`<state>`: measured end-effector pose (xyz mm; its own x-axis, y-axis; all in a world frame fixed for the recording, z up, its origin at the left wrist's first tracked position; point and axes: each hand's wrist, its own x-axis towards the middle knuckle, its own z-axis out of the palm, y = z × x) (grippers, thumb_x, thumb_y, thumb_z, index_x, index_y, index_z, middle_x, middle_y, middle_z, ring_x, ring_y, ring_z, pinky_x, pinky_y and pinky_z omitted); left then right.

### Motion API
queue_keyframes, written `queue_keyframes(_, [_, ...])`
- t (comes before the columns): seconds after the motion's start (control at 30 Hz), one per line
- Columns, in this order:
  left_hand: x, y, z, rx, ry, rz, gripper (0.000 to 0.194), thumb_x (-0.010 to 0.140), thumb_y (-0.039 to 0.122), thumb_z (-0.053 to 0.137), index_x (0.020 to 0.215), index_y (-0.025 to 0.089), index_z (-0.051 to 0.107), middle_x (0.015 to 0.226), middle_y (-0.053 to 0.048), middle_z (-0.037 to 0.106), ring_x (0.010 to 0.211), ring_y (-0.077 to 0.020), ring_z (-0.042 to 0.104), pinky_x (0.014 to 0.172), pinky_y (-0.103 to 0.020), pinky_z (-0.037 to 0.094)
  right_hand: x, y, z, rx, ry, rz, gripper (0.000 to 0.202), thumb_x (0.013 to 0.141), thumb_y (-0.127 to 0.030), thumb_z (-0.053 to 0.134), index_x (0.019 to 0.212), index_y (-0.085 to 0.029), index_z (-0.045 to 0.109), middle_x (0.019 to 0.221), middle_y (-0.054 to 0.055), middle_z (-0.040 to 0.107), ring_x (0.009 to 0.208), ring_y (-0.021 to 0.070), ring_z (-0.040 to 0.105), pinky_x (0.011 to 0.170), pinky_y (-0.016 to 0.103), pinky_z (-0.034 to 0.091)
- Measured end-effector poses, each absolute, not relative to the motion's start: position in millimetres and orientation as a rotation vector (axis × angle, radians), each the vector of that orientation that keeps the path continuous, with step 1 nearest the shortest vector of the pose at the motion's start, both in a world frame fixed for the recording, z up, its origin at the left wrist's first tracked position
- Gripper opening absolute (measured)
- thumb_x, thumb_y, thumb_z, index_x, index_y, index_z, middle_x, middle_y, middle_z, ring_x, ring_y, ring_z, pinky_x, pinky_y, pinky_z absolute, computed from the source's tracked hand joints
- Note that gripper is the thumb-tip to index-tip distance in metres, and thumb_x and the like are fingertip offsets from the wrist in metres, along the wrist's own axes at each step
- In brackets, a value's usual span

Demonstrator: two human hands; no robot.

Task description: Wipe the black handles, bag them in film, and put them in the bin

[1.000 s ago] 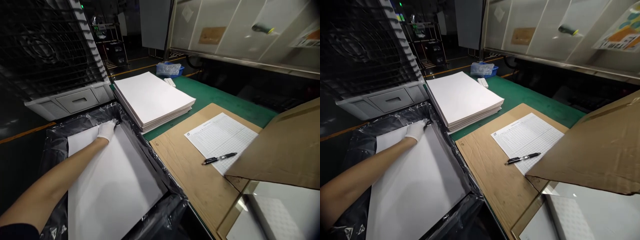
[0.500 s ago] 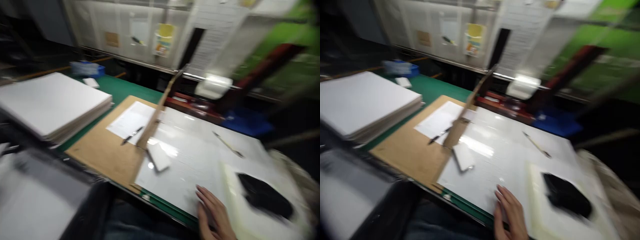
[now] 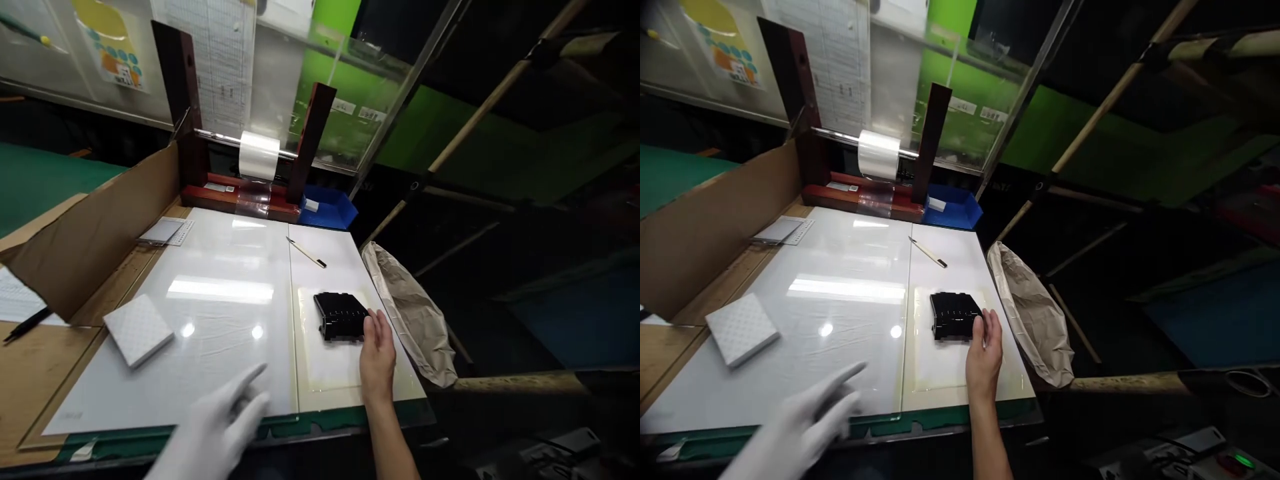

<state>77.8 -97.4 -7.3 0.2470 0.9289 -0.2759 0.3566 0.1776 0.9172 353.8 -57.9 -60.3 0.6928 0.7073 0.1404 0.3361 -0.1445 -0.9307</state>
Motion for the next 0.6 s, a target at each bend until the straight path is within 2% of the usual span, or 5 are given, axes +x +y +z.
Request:
queue_keyframes(0.13, [160,-45,-4,1.172,1.160,0.434,0.064,0.095,0.037,0.056,0.152,0.012,0.040,0.074,-0.004,0.073,0.048,-0.0149,0.061,0.047,-0.025,0.051,356,-57,-62,-1.712,-0.834,0.513,0.065,0.088,-0.067,0.055,0.136,-0.023,0.059,0.142,0.011,0.059,0.134,0.0299,0.053,0.110,0.045,0.045])
queue_keyframes(0.27, [198,-11,-14,1.151,1.215,0.416,0.055,0.095,0.034,0.056,0.143,0.008,0.049,0.053,0.000,0.064,0.034,-0.0139,0.052,0.034,-0.021,0.038,354,-60,-63,-1.662,-0.821,0.551,0.056,0.089,-0.063,0.057,0.127,-0.025,0.066,0.135,0.008,0.065,0.129,0.0272,0.057,0.107,0.042,0.047])
queue_keyframes(0.43, [187,-24,-19,1.030,1.243,0.480,0.060,0.094,0.046,0.059,0.142,0.013,0.047,0.047,0.007,0.053,0.036,-0.0120,0.046,0.036,-0.019,0.035,359,-58,-62,-1.611,-0.770,0.461,0.055,0.091,-0.059,0.057,0.133,-0.024,0.061,0.134,0.009,0.065,0.123,0.0251,0.061,0.103,0.041,0.050])
queue_keyframes(0.5, [170,-37,-15,0.952,1.169,0.543,0.056,0.093,0.057,0.056,0.131,0.016,0.055,0.049,0.008,0.048,0.037,-0.0098,0.042,0.037,-0.019,0.033,357,-65,-57,-1.608,-0.708,0.324,0.054,0.093,-0.058,0.054,0.131,-0.020,0.060,0.132,0.012,0.064,0.122,0.0247,0.060,0.105,0.042,0.047])
queue_keyframes(0.6, [133,-62,-4,0.803,1.048,0.733,0.058,0.093,0.069,0.044,0.096,0.015,0.065,0.040,0.009,0.036,0.032,-0.0065,0.027,0.037,-0.019,0.025,334,-86,-45,-1.616,-0.646,0.182,0.047,0.094,-0.057,0.054,0.116,-0.016,0.064,0.115,0.012,0.068,0.113,0.0233,0.062,0.106,0.042,0.045])
